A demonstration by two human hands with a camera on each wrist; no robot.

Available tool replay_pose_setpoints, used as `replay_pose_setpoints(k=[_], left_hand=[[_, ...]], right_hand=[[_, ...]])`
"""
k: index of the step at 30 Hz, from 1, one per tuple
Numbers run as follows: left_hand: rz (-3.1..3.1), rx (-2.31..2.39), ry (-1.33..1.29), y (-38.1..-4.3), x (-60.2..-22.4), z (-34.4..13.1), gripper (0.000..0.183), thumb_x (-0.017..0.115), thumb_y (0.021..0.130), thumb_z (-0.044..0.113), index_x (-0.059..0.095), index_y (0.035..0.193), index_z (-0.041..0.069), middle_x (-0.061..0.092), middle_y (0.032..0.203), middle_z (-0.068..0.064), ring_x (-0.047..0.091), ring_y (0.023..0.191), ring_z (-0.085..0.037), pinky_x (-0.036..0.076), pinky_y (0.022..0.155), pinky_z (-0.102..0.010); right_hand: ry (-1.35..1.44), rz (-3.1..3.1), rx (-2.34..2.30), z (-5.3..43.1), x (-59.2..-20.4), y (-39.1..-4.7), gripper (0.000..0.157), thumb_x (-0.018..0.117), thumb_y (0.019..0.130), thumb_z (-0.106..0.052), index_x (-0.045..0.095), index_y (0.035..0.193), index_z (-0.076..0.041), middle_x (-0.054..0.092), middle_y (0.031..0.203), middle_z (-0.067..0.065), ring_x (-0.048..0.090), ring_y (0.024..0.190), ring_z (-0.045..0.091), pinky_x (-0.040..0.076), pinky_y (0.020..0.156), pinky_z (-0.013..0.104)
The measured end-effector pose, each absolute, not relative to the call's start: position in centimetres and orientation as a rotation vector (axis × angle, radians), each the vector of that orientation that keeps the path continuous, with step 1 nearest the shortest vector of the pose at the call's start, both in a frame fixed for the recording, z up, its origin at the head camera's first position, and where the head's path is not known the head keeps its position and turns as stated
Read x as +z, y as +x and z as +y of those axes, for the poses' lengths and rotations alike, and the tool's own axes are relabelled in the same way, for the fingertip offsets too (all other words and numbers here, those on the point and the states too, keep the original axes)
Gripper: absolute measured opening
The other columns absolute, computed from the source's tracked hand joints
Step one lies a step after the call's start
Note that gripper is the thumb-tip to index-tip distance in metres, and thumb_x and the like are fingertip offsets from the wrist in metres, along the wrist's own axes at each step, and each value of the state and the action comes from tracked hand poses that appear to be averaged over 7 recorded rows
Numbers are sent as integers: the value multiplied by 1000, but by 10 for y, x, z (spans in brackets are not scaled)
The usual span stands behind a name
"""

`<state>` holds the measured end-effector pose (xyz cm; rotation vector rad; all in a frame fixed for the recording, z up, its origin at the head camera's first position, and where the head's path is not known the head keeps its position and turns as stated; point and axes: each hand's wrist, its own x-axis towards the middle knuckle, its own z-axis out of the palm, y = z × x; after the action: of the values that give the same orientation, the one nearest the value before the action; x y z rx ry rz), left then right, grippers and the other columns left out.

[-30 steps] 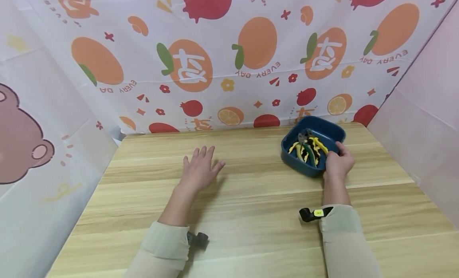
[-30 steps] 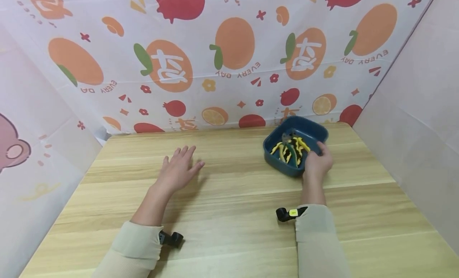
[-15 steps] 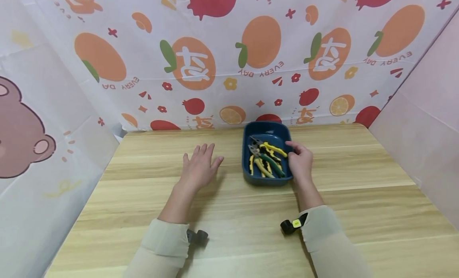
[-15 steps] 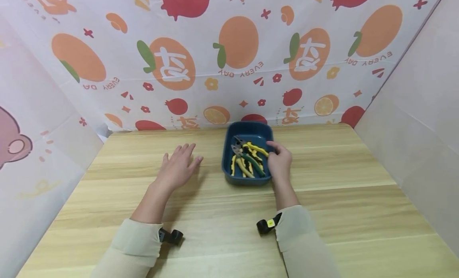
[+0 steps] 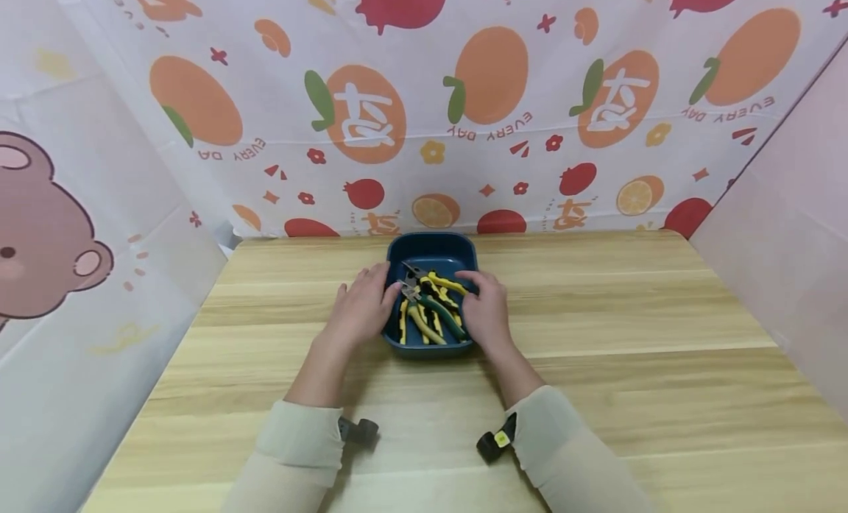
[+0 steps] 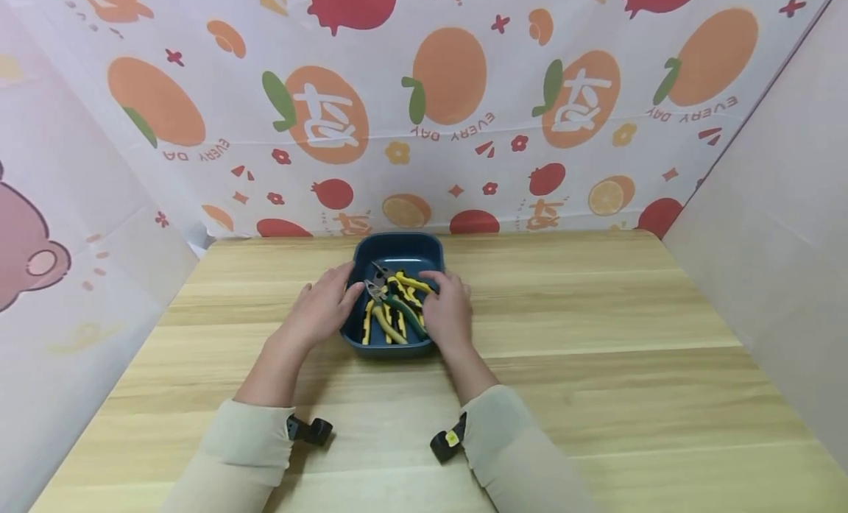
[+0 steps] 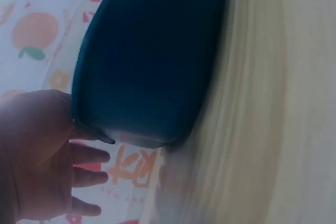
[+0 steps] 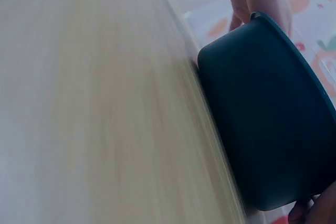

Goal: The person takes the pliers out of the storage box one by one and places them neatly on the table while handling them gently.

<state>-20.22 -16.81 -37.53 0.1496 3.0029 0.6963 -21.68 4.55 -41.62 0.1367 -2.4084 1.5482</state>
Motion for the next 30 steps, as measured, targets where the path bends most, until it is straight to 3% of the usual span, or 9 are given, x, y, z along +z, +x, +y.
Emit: replay_pose_setpoints(k=[3,10,20,25,30], left_hand=[[3019,683,174,-201,-377,-183,60,37,106,41,28,155,8,30,160,-14,22,149,-36,15,118,-67],[3082,563,241,-195,-379,-224,52,39,107,29,34,152,3,34,158,-17,27,146,-40,21,115,-67],[3135,495,201,-188,-382,-256,52,38,107,24,32,150,-5,31,157,-24,24,148,-40,12,122,-59],[3138,431,211,-187,-380,-265,52,36,107,19,29,150,-9,25,158,-27,20,148,-41,12,121,-59],[3096,434,190,-189,-379,-265,53,35,106,18,25,151,-8,21,160,-26,16,149,-41,12,121,-59]], right_hand=[[133,-2485,1525,28,-414,-216,42,51,84,6,71,116,-12,55,135,17,44,125,37,41,104,51],[117,-2567,1495,-7,-410,-214,42,54,84,3,69,116,-18,51,136,13,45,122,34,44,97,49],[126,-2624,1409,-49,-409,-213,41,58,86,0,66,120,-21,49,138,13,44,123,32,46,93,50],[220,-2664,1219,-62,-408,-213,41,63,86,-9,62,126,-22,41,147,12,36,134,31,46,103,50],[517,-2762,726,-65,-405,-216,37,66,91,-25,62,127,-21,42,151,8,31,145,29,32,119,46]])
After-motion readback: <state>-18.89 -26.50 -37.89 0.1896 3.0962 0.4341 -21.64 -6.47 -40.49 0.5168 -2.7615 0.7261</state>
